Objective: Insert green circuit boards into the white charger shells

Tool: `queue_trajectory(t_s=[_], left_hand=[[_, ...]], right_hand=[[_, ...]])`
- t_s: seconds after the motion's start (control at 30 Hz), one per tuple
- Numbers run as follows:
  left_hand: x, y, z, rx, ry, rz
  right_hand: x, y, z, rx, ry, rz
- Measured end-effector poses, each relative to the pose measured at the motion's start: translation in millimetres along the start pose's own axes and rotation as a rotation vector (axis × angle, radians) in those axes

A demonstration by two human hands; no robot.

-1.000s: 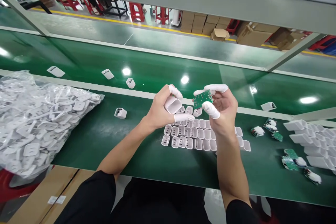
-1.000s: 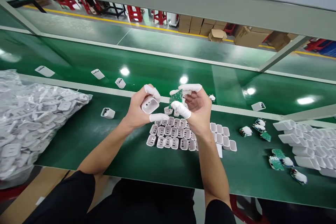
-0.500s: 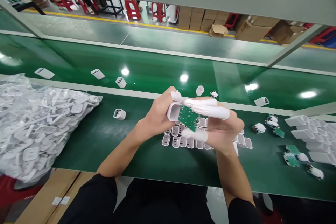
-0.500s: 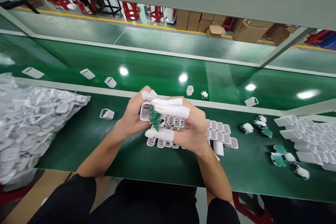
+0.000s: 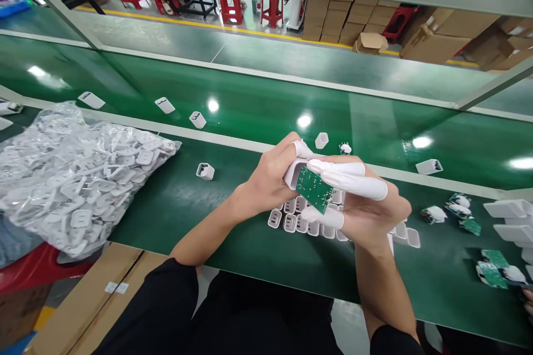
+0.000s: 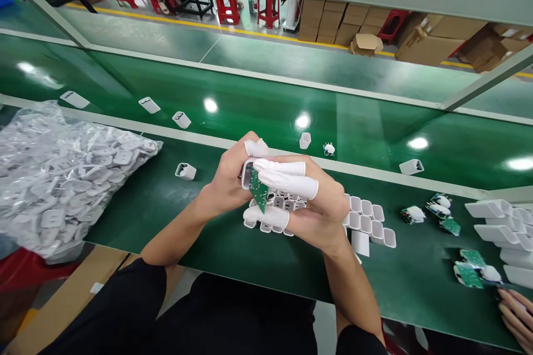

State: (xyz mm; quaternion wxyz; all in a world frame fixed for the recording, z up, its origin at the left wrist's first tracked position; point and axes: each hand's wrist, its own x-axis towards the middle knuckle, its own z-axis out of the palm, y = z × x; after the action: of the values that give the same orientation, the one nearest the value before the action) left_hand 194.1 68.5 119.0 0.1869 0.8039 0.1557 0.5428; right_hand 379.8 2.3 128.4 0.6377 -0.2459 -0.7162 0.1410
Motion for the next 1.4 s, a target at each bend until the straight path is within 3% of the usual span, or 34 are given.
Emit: queue_trajectory(t_s=[0.9,1.1,1.17,1.23,1.33,1.4], left_hand=[[-1.2,-1.3,2.0,0.051,-0.02,0.006],[-1.7,0.9,7.1,-0.009,-0.001,-0.027],[-3.5,0.4,9.8,-0.053,0.009,-0.094],[-5.8,-1.9,11.5,-0.131,-0.011,-0.248],[-7.9,-7.5,11.0,-0.371,-0.146,-0.541],[-8.1,-10.1,9.7,-0.524,-0.234,-0.646]], right_hand=[[2.1,-0.9,-0.9,-0.053,-0.041,0.001],[3.4,-1.1,2.9,-0.176,-0.068,-0.002],[4.7,0.3,3.8,-0.298,-0.075,-0.007],[6.4,1.9,1.7,-0.431,-0.087,-0.002],[9.3,3.0,-7.3,-0.473,-0.189,0.033],[11.2,2.6,-13.4,-0.446,-0.307,0.071]])
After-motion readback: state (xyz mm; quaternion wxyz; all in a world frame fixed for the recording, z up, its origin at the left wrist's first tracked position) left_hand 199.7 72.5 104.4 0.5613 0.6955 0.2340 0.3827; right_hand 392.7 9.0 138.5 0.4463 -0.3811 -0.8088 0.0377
